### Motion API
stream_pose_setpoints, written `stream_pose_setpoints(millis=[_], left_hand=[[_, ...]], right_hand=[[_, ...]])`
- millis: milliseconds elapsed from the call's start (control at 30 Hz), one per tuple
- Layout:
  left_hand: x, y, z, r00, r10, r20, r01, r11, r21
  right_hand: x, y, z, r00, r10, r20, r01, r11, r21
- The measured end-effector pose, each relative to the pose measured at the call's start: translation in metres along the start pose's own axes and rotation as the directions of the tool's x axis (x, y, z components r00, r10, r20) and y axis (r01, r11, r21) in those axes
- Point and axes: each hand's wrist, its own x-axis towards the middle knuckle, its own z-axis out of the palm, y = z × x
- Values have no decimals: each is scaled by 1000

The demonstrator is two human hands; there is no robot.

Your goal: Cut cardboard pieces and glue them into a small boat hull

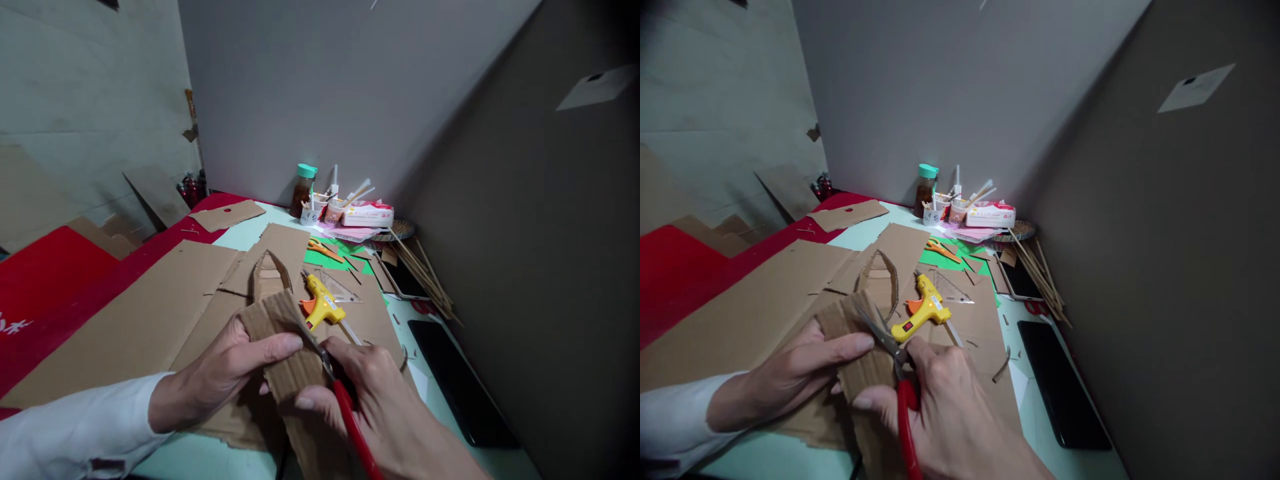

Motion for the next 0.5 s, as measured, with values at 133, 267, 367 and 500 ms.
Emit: stream_pose_setpoints(millis=[133,267,367,500], left_hand=[[0,1,-1,999,-36,-15,36,999,21],[-1,1,-3,1000,-27,-16,28,998,57],[-1,3,-2,1000,-16,23,14,996,90],[-1,6,-1,999,-24,42,19,993,115]], right_hand=[[2,1,-3,1000,-1,27,0,1000,21],[2,-5,-7,997,12,79,-9,999,-37],[4,-11,-9,996,54,71,-46,994,-101],[7,-13,-10,996,69,59,-61,991,-119]])
